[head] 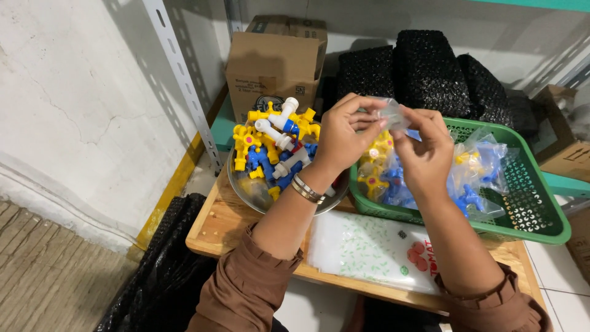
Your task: The person places small blue and yellow plastic parts into clear plastic bags and seals them. The sealed bags are placed into a green basket on a wooden table. The person repeats this process for several parts.
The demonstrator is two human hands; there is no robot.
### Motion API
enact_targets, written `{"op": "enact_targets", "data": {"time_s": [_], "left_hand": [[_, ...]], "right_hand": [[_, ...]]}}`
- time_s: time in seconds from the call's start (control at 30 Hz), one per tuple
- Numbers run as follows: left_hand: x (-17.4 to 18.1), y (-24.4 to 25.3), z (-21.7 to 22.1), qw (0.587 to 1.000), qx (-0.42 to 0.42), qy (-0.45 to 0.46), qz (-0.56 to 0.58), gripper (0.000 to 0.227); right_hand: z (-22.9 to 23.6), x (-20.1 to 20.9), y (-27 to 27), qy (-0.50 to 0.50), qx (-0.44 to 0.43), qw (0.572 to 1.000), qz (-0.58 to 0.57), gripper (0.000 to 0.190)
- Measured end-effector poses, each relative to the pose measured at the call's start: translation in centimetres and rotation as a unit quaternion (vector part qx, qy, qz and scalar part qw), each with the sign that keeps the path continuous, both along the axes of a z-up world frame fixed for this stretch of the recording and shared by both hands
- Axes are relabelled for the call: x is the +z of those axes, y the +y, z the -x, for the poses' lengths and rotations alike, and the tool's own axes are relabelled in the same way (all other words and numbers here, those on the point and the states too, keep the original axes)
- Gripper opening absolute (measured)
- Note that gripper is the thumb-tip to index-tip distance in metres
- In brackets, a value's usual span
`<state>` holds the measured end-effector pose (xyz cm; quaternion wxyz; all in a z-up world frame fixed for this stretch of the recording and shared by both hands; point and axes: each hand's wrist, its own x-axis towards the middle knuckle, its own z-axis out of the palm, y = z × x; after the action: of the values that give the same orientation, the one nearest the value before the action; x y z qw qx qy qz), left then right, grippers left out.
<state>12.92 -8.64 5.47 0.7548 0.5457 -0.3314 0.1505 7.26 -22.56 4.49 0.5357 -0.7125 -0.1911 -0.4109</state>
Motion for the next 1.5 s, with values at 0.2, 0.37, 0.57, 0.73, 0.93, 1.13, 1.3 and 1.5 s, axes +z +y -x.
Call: {"op": "enact_targets", "data": {"time_s": [0.2, 0.37, 0.57, 0.73, 0.93, 1.13, 1.3, 1.5], "left_hand": [[0.2, -0.1, 0.4, 0.994, 0.062, -0.081, -0.046, 0.017], [0.2, -0.1, 0.2, 0.978, 0.165, -0.109, -0.06, 0.006], [0.1, -0.3, 0.2, 0.975, 0.19, -0.107, -0.032, 0.004], [0.3, -0.6, 1.0, 0.978, 0.16, -0.13, -0.013, 0.004], [0.5, -0.3, 0.8, 0.965, 0.156, -0.209, -0.007, 0.009], [0.2, -0.5, 0.7, 0.944, 0.196, -0.264, -0.009, 0.011], [0.1, 0.0, 1.0, 0.852, 0.335, -0.368, -0.165, 0.016], [1.0, 1.9, 0.8, 0.899, 0.195, -0.136, -0.367, 0.011]], "right_hand": [[-0.5, -0.6, 0.0, 0.013, -0.115, 0.993, 0.024, 0.017], [-1.1, -1.0, -1.7, 0.004, -0.198, 0.976, 0.094, 0.007], [0.2, 0.8, 0.3, -0.135, -0.193, 0.948, 0.213, 0.019], [0.2, 0.7, 0.4, -0.148, -0.231, 0.927, 0.255, 0.013], [-0.9, -1.3, -1.1, -0.008, -0.211, 0.958, 0.192, 0.015], [-0.9, -0.9, -0.4, -0.048, -0.17, 0.975, 0.133, 0.02], [-0.2, -0.2, 0.6, -0.133, -0.227, 0.95, 0.166, 0.056], [-2.1, -3.4, -2.2, 0.053, -0.286, 0.923, 0.251, 0.031]]}}
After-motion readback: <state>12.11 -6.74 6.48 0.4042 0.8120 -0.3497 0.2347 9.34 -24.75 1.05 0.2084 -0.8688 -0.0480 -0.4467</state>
